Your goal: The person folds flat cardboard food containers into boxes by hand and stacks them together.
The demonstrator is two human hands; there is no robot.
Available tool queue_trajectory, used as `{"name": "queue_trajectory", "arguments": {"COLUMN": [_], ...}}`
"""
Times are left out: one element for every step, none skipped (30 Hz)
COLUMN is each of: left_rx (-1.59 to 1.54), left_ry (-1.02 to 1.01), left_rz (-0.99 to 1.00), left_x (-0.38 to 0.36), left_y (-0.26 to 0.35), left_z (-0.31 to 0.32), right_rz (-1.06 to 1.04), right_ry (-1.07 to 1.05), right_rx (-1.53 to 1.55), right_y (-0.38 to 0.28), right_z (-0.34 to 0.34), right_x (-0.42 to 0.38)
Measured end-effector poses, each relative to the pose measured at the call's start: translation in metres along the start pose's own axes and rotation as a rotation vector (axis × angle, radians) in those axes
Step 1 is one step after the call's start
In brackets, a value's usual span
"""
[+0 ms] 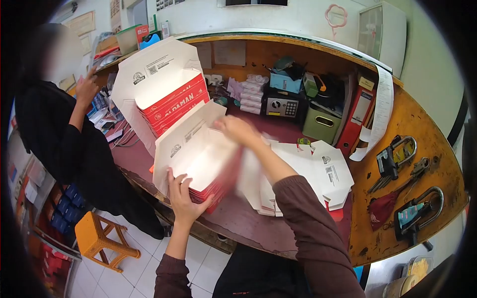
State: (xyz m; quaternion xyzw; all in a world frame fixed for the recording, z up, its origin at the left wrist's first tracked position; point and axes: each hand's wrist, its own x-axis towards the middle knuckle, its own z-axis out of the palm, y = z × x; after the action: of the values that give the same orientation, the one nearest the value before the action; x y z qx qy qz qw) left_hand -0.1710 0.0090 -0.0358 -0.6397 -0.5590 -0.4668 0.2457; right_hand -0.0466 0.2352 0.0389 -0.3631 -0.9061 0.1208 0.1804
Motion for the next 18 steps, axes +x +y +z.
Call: {"name": "queue_trajectory", "arguments": {"left_rx": [-0.003, 0.125, 0.250, 0.130, 0.010, -0.168, -0.352, -0.496, -0.386, -0.404, -0.334, -0.259, -0.269, -0.312, -0.350, -0.352, -0.383, -0.412], "left_ry": [-0.003, 0.130, 0.262, 0.284, 0.302, 0.005, -0.307, -0.509, -0.689, -0.685, -0.717, -0.744, -0.738, -0.989, -1.244, -1.251, -1.259, -1.266], "left_rz": [0.003, -0.064, -0.130, -0.020, 0.084, 0.172, 0.197, 0.294, 0.351, 0.353, 0.415, 0.476, 0.478, 0.424, 0.364, 0.369, 0.356, 0.342], "left_x": [-0.001, -0.005, -0.008, -0.012, -0.018, -0.015, -0.013, -0.013, -0.005, -0.009, -0.018, -0.020, -0.008, 0.010, 0.022, 0.027, 0.030, 0.031], "left_y": [0.009, 0.023, 0.038, 0.054, 0.073, 0.093, 0.113, 0.132, 0.153, 0.160, 0.162, 0.167, 0.171, 0.172, 0.170, 0.167, 0.162, 0.157], "left_z": [-0.001, -0.001, 0.003, 0.013, 0.023, 0.036, 0.049, 0.079, 0.086, 0.105, 0.136, 0.154, 0.152, 0.143, 0.140, 0.143, 0.147, 0.151], "right_rz": [-0.020, -0.041, -0.141, -0.132, -0.138, -0.140, -0.125, -0.088, -0.053, -0.042, -0.028, -0.018, -0.015, -0.006, 0.005, 0.012, 0.009, 0.004], "right_ry": [0.210, 0.418, 0.575, 0.576, 0.597, 0.612, 0.606, 0.616, 0.627, 0.627, 0.623, 0.618, 0.619, 0.551, 0.485, 0.490, 0.411, 0.331], "right_rx": [0.114, 0.224, 0.241, 0.234, 0.476, 0.715, 0.703, 0.767, 0.828, 0.812, 0.853, 0.895, 0.884, 0.911, 0.941, 0.943, 0.980, 1.017], "right_y": [-0.002, -0.004, 0.002, 0.009, 0.010, 0.011, 0.012, 0.013, 0.012, 0.009, 0.005, 0.002, 0.001, 0.001, 0.002, 0.004, 0.005, 0.004], "right_z": [-0.008, -0.017, -0.021, -0.026, -0.033, -0.039, -0.045, -0.051, -0.058, -0.064, -0.070, -0.075, -0.082, -0.087, -0.090, -0.093, -0.094, -0.092], "right_x": [-0.015, -0.031, -0.043, -0.058, -0.078, -0.099, -0.119, -0.139, -0.159, -0.180, -0.200, -0.219, -0.238, -0.258, -0.276, -0.293, -0.308, -0.320]}}
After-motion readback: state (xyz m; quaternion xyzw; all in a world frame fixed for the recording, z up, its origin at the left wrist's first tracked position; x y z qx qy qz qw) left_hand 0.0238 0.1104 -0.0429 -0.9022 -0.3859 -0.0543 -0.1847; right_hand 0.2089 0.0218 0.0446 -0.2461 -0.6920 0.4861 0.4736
